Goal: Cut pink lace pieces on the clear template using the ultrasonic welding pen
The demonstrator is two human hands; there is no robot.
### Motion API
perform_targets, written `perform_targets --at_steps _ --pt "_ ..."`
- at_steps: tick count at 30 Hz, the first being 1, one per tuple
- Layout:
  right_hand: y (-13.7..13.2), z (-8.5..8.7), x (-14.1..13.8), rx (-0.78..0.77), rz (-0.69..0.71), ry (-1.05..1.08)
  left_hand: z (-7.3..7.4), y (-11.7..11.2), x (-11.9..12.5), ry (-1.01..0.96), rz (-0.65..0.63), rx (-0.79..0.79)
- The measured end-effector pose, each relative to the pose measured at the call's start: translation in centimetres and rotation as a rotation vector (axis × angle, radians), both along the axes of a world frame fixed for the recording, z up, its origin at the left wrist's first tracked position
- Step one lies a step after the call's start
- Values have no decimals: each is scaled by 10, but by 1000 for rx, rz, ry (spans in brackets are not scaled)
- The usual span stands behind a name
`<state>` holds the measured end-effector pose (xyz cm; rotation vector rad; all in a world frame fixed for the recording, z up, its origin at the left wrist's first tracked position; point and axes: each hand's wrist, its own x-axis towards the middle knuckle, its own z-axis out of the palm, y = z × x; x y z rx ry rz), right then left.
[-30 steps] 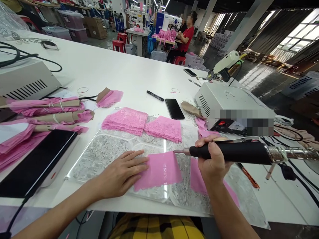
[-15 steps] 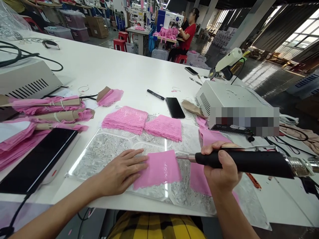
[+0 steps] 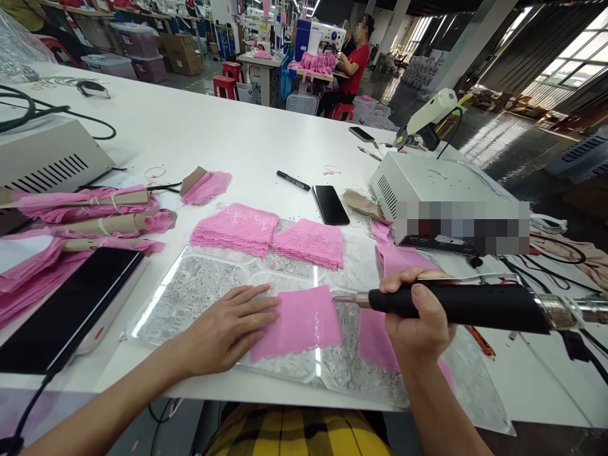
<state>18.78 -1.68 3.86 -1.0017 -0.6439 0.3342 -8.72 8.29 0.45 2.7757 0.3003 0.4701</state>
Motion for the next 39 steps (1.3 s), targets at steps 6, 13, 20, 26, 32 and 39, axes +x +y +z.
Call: perform_targets --at_steps 6,13,20,26,32,39 --pt "-11 4 4 -34 -1 74 -1 0 0 20 0 -7" --pt "-19 3 4 -41 45 46 -4 0 0 4 -4 -16" --pt "-23 0 5 -46 92 30 -3 0 0 -4 -10 1" --pt "-20 -2 4 -38 86 -12 -2 0 0 27 -3 13" --pt "-19 2 6 -19 63 40 -2 2 0 19 -8 21" --pt "-31 17 46 3 -74 40 5 2 -2 -61 14 15"
